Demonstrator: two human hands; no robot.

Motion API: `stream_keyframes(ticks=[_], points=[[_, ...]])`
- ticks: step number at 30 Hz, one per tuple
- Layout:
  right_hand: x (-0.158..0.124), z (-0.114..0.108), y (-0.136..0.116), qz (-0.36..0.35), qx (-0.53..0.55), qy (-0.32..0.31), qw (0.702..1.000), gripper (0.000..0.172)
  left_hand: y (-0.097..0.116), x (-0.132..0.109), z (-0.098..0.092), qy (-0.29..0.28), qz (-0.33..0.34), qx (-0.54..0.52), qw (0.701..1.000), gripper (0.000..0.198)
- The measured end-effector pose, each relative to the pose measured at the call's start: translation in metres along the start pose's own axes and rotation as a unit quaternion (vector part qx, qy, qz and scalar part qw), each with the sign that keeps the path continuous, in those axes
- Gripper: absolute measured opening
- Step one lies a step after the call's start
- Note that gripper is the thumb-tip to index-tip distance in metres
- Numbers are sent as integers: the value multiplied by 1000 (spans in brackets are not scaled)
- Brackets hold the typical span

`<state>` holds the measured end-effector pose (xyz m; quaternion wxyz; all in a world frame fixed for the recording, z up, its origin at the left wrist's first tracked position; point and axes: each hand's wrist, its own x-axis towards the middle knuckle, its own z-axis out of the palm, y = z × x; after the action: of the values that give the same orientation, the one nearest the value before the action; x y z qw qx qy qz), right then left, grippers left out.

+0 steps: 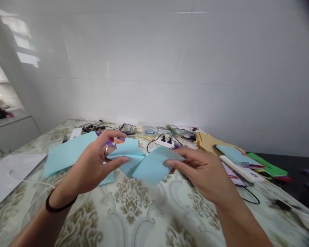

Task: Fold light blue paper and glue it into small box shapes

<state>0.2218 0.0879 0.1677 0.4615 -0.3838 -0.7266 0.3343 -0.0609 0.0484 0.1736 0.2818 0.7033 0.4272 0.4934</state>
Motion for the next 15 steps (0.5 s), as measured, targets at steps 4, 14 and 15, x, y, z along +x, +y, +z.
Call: stream_keyframes(ticks=[4,14,15], points=[[0,0,-2,-5,2,-4,1000,22,1,3,-2,2,-2,52,999,31],[-9,0,10,-157,11,19,987,18,1,5,13,-131,35,-6,991,24],[-9,0,10,-167,18,6,986,23,1,4,14,-126,45,-1,991,24]])
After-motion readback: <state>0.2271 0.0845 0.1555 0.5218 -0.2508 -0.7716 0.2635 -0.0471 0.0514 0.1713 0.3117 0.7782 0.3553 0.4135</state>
